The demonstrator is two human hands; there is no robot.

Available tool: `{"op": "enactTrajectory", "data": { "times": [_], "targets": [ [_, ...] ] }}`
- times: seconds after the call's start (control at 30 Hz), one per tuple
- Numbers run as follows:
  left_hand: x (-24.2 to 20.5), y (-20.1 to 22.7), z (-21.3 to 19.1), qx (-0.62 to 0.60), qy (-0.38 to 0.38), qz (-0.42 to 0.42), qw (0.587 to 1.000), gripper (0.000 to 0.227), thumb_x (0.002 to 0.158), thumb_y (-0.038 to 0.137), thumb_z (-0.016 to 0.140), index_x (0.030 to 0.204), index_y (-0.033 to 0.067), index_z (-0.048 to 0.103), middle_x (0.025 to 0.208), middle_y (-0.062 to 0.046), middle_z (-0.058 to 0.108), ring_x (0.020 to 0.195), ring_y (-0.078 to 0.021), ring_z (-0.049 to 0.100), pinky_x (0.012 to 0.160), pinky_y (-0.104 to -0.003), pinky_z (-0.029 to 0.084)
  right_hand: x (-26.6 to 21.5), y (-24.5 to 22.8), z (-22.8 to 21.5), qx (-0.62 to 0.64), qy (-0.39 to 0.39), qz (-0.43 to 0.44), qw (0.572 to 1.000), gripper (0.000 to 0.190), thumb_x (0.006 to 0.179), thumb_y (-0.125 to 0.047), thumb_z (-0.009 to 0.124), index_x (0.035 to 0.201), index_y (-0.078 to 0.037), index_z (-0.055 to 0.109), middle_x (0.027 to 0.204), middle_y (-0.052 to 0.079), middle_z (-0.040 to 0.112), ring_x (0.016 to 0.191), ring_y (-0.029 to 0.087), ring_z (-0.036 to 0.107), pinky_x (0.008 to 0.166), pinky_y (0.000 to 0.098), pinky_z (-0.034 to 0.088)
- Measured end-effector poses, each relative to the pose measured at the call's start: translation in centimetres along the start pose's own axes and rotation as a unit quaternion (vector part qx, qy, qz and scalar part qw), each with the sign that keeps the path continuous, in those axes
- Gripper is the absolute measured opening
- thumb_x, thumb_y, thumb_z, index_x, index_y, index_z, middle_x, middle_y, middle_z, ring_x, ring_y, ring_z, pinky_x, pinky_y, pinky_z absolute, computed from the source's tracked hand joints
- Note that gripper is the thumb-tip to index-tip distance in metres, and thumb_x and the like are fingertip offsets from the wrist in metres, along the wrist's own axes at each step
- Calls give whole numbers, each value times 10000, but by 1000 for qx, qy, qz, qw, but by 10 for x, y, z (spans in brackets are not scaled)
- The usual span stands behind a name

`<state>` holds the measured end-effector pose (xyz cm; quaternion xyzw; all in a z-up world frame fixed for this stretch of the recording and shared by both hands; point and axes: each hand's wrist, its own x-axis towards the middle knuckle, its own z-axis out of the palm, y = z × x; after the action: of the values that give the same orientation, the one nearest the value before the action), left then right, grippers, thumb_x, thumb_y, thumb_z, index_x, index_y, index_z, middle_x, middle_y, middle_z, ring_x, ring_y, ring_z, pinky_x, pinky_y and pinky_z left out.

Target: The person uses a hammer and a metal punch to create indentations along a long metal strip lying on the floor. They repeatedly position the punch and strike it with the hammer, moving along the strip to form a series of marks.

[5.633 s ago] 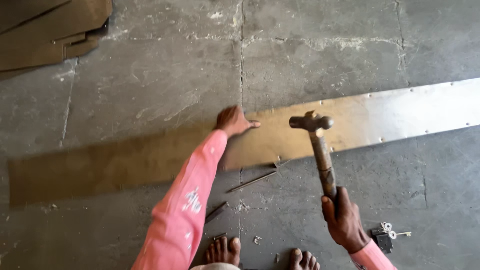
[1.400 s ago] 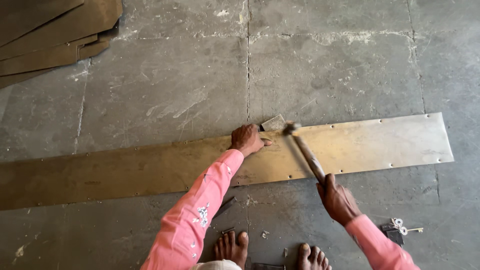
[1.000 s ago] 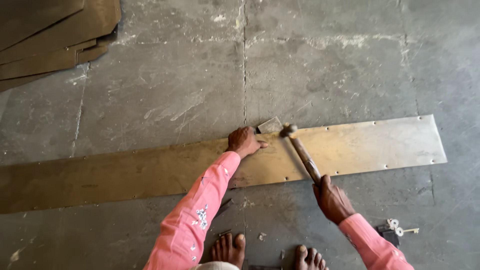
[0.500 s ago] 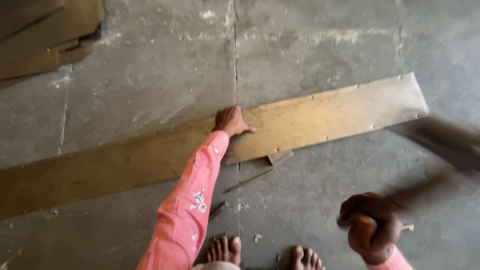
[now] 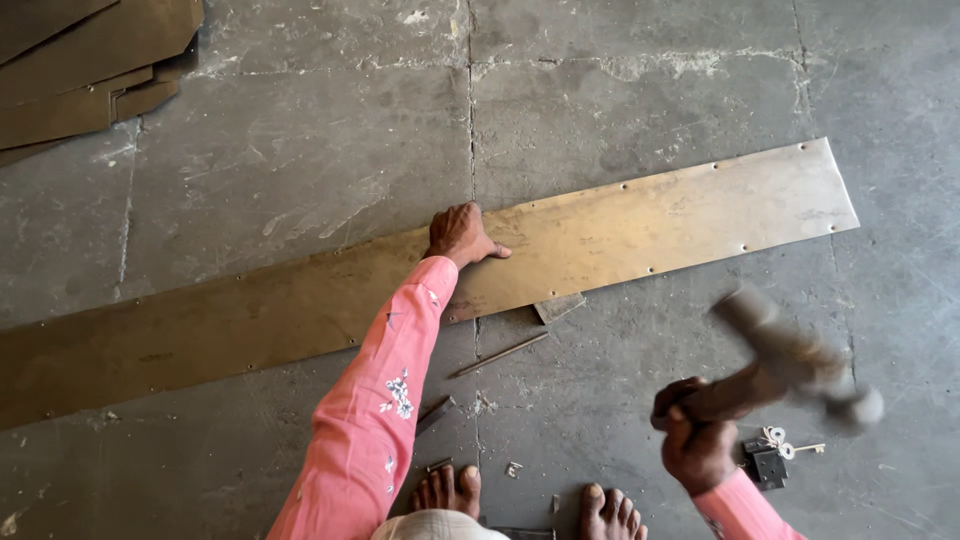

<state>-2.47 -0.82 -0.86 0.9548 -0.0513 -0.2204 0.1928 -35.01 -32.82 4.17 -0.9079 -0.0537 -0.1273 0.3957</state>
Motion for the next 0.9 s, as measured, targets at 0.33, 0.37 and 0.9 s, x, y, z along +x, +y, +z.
{"op": "enactTrajectory", "data": {
  "times": [0.33,0.37,0.9],
  "targets": [
    [17,-29,14,-32,78,91,992,860,586,680,898,1069,-10,723,1060,-240,737,1027,-361,704,931,-434,536,3,-18,-1,-87,-154,311,934,246,987,-277,557,979,-49,464,556,173,622,455,380,599,469,489,452],
    [17,-36,11,-57,125,89,986,887,591,723,881,1071,-8,730,1056,-249,729,998,-376,699,891,-448,538,3,-23,-8,-58,-134,329,933,233,972,-263,563,973,-50,470,560,165,640,451,375,617,460,480,460],
    [-15,-86,-6,38,180,75,980,923,534,656,928,1167,23,701,1292,-245,648,1183,-441,622,954,-532,513,48,-97,-38,33,-10,95,995,177,1006,-216,536,1010,-46,487,620,55,655,509,184,644,497,322,503]
  ]
}}
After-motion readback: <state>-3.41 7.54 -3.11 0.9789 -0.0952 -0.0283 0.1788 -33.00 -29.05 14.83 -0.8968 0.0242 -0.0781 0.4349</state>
